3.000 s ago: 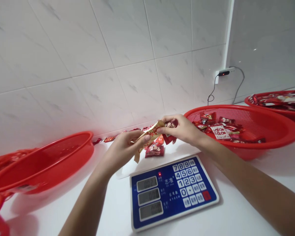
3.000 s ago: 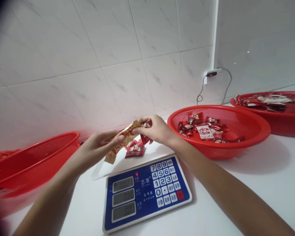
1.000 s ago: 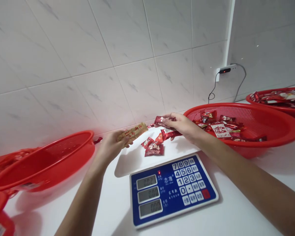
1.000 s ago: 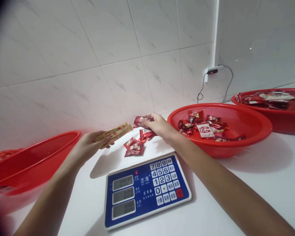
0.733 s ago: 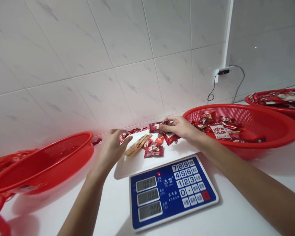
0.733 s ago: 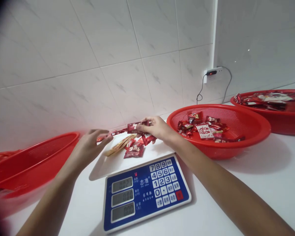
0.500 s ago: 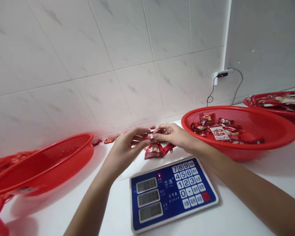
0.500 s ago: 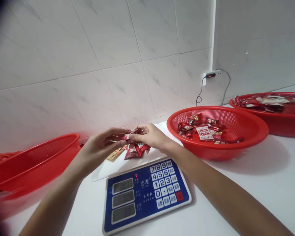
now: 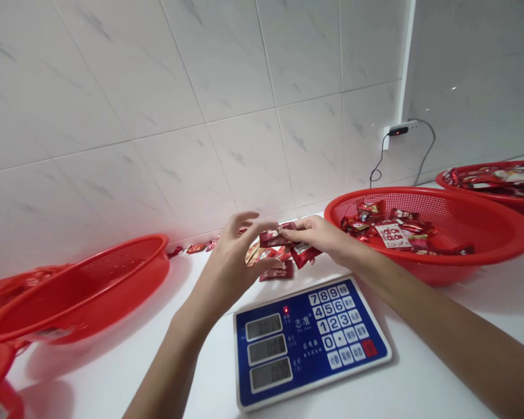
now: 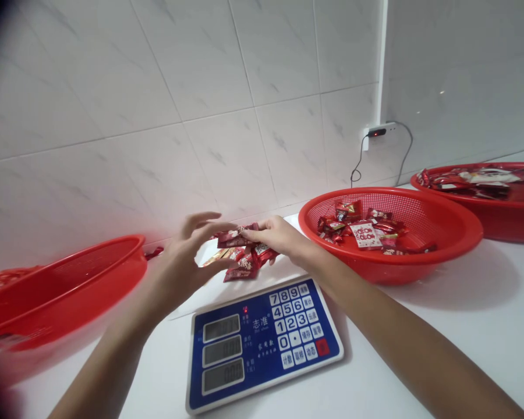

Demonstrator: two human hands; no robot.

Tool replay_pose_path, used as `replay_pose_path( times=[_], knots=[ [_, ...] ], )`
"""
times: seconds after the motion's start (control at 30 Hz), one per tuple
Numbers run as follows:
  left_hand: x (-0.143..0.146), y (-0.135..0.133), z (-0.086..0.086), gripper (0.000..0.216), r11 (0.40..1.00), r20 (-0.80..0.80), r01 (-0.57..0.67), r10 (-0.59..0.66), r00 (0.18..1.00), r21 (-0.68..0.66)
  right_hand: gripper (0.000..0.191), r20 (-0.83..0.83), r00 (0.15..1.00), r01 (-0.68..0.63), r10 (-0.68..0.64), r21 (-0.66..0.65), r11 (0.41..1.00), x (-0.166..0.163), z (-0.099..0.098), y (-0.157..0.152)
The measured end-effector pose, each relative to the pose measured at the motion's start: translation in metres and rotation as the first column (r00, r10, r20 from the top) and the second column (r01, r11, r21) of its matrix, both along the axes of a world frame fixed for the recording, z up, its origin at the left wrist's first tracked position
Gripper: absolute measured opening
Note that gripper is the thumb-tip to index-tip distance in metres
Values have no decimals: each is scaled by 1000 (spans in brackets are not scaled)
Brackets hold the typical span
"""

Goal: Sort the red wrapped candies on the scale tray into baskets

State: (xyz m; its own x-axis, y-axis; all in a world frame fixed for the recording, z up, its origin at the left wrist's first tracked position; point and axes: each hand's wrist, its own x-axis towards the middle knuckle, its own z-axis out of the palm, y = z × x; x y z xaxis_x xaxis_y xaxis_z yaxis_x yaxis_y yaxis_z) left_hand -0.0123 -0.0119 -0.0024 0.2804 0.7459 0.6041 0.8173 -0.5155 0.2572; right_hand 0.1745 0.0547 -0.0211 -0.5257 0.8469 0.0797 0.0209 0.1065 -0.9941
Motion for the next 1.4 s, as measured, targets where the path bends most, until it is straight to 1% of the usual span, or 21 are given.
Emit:
replay_pose_path(
  times=[0.03, 0.1, 0.17, 0.23, 0.3, 0.33, 0.4, 0.43, 0.5, 0.53, 0.63, 0.7, 0.83, 0.9, 0.93, 1.03, 1.1, 1.17, 1.23, 1.33, 1.4],
  knots=[
    [1, 0, 0, 24, 997, -69, -1, 6, 998, 77, 24, 0, 1000, -8, 8, -26, 1000, 0, 1, -1],
    [2, -1, -1, 18, 985, -155, 15, 11, 988, 170, 22, 2, 1000, -20, 20, -57, 998, -1, 2, -2],
    [2, -1, -2, 21, 978, -181, 23, 16, 983, 207, 23, -10, 1000, -20, 20, -51, 998, -2, 2, -4],
    [3, -2, -1, 21, 977, -167, 23, 13, 986, 212, 34, -7, 1000, 2, -2, -26, 1000, -2, 4, -4],
    [4, -3, 0, 19, 981, -89, -1, 18, 996, 192, 52, 24, 999, 32, -32, -1, 999, 0, 5, -3],
    [4, -4, 1, 18, 987, -33, -20, 26, 999, 162, 59, 39, 998, 44, -44, 11, 999, 2, 6, -2],
    [5, -4, 3, 17, 997, 95, -53, 47, 994, 59, 68, 41, 999, 31, -33, 46, 998, 6, 8, -1],
    [4, -3, 4, 18, 998, 149, -56, 57, 987, -8, 69, 25, 1000, 8, -10, 75, 997, 8, 8, 0],
    [3, -2, 5, 21, 991, 214, -33, 61, 975, -133, 64, 6, 999, -50, 50, 157, 986, 8, 8, -1],
    [2, -2, 5, 23, 982, 233, -12, 56, 971, -187, 60, 6, 998, -60, 60, 199, 978, 7, 6, -1],
    [1, -1, 5, 27, 956, 267, 47, 34, 963, -289, 45, -8, 1000, 9, -7, 292, 956, -1, 1, -4],
    [2, -1, 4, 27, 952, 263, 36, 47, 964, -303, 40, -34, 998, 67, -59, 315, 947, -7, -2, -6],
    [8, -1, 2, 25, 964, 180, -59, 109, 978, -261, 34, -13, 993, 116, -119, 365, 924, -11, -6, -7],
    [9, 0, 1, 24, 963, 163, -70, 115, 980, -259, 33, 6, 993, 109, -119, 366, 924, -9, -7, -5],
    [7, 1, 1, 24, 961, 173, -50, 100, 980, -273, 33, 13, 995, 87, -98, 350, 933, -8, -7, -4],
    [0, 3, 1, 26, 935, 275, 71, 30, 961, -348, 36, 0, 999, -33, 34, 241, 970, -5, -6, 0],
    [-4, 3, 2, 30, 906, 383, 157, 6, 924, -392, 37, -23, 995, -91, 96, 164, 982, -3, -4, 1],
    [-6, 3, 3, 33, 875, 482, 222, 14, 876, -430, 34, -32, 997, -67, 72, 134, 989, -2, -1, 1],
    [-6, 2, 3, 36, 840, 522, 260, 32, 852, -476, 28, -36, 999, 10, -4, 155, 988, -1, 0, 1],
    [-4, 3, 1, 37, 800, 460, 257, 27, 887, -542, 26, -68, 996, 71, -58, 212, 975, -3, 1, -2],
    [-3, 3, -1, 36, 797, 396, 242, -4, 918, -553, 26, -87, 995, 74, -53, 250, 966, -4, 1, -4]
  ],
)
